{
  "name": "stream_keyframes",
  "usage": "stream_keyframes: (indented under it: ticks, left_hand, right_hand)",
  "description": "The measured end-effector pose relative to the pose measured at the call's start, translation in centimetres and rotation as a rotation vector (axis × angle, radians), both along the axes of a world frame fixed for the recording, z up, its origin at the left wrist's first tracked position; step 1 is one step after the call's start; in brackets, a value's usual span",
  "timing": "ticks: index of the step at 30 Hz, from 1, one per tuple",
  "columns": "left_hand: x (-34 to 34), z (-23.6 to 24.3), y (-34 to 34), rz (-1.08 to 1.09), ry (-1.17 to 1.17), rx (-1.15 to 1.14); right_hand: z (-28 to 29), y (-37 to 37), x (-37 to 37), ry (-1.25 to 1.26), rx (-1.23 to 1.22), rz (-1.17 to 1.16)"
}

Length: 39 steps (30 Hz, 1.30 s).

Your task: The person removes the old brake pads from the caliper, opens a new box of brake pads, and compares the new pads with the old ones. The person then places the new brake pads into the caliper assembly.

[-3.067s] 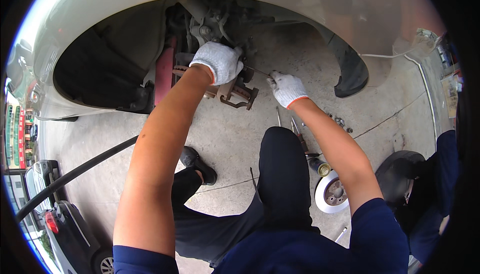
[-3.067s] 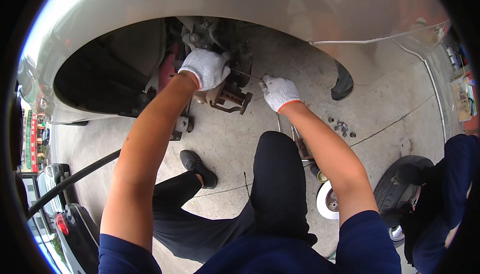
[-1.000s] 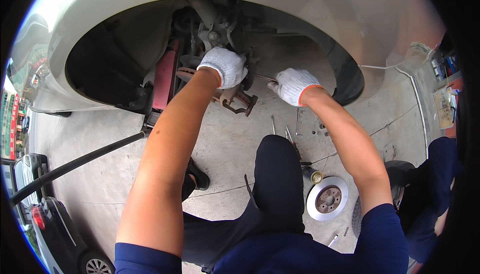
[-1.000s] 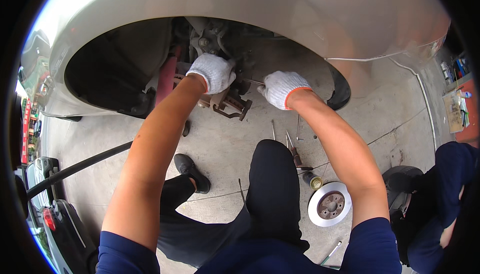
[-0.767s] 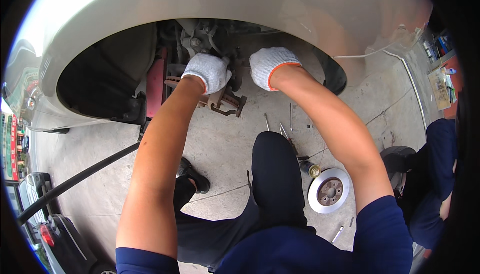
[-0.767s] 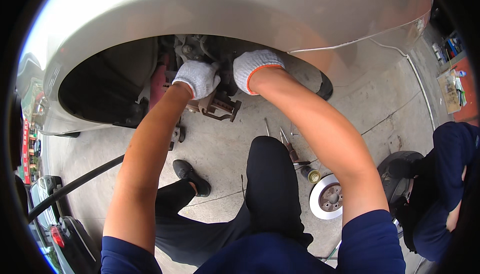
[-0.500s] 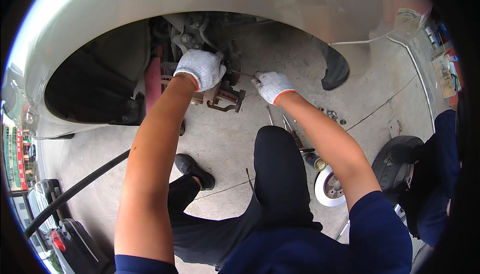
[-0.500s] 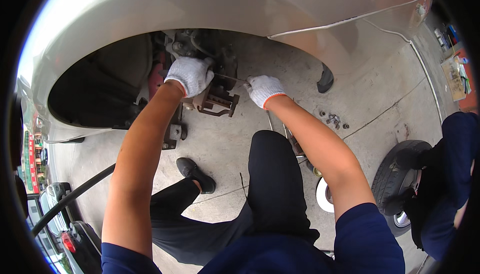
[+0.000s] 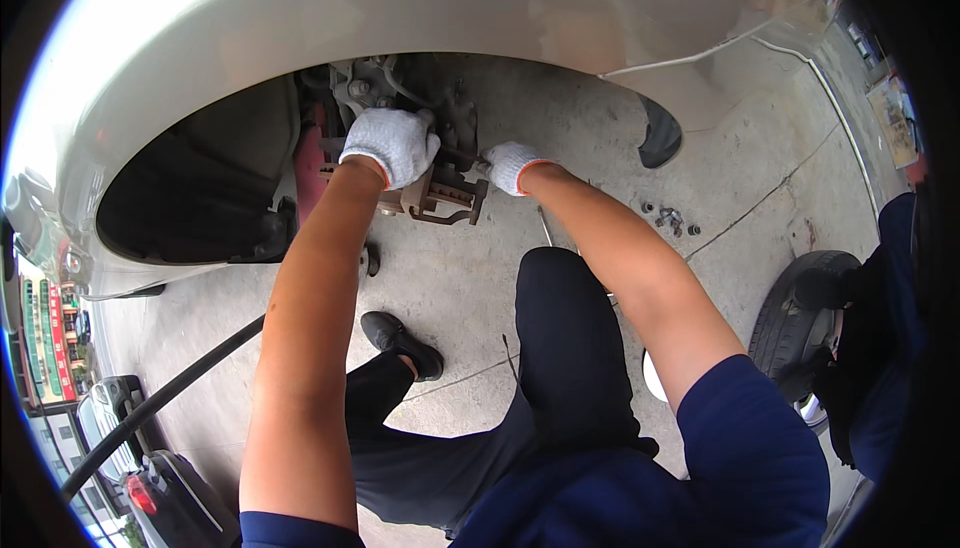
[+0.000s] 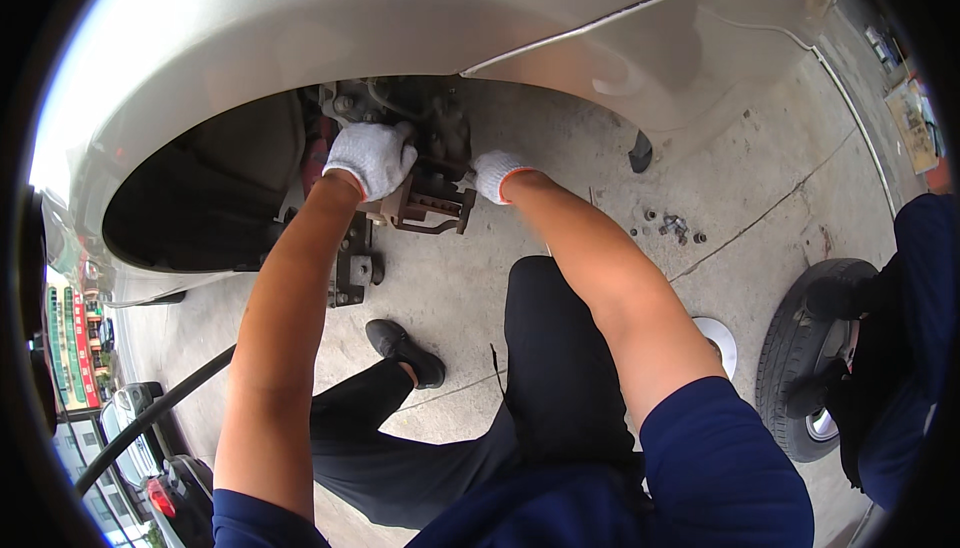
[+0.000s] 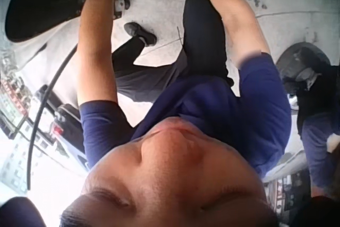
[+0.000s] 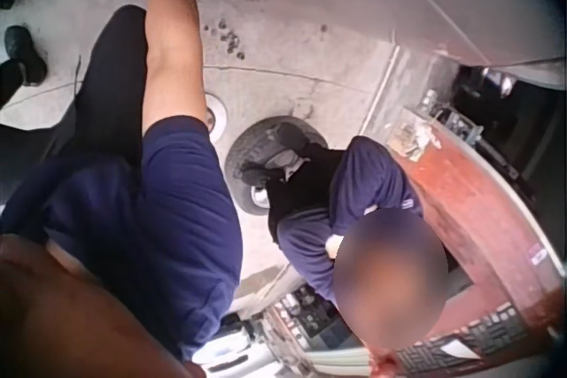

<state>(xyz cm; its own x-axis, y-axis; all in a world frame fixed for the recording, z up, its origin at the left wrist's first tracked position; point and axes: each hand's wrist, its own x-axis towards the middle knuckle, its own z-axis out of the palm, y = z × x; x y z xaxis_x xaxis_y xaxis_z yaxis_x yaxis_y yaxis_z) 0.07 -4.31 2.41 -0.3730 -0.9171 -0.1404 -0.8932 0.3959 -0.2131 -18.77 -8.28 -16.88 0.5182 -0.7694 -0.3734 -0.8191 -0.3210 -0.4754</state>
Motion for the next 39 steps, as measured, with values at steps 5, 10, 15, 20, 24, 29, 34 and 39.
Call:
stream_keyframes:
  ticks: [5, 10, 15, 20, 24, 29, 34, 39]
  left_hand:
    - [2.4, -0.2, 2.1, 0.06, 0.01, 0.027]
    - [0.6, 0.7, 1.3, 0.071, -0.039, 0.091]
    - [1.5, -0.1, 1.1, 0.029, -0.001, 0.015]
    - [1.9, -0.1, 1.4, 0.036, -0.032, 0.032]
    - [0.7, 0.5, 1.1, 0.056, -0.047, 0.055]
    - [1.9, -0.4, 1.0, 0.031, 0.024, -0.005]
    - [2.1, -0.3, 1.4, 0.05, 0.048, 0.008]
    - [2.4, -0.2, 1.8, 0.038, 0.086, 0.027]
  right_hand:
    - [12.7, 4.0, -2.6, 0.18, -0.09, 0.151]
    - [17.7, 4.0, -3.0, 0.297, -0.177, 0.138]
    - [14.1, 4.5, -4.4, 0.169, -0.273, 0.012]
    - [5.0, 4.8, -2.1, -0.025, -0.217, -0.074]
    - [1.6, 3.6, -0.6, -0.049, -0.122, -0.109]
    - [0.7, 1.8, 1.3, -0.063, -0.002, -0.07]
    - [-0.2, 1.5, 0.3, 0.016, 0.125, -0.072]
    - [-1.4, 1.0, 1.6, 0.172, 0.024, 0.052]
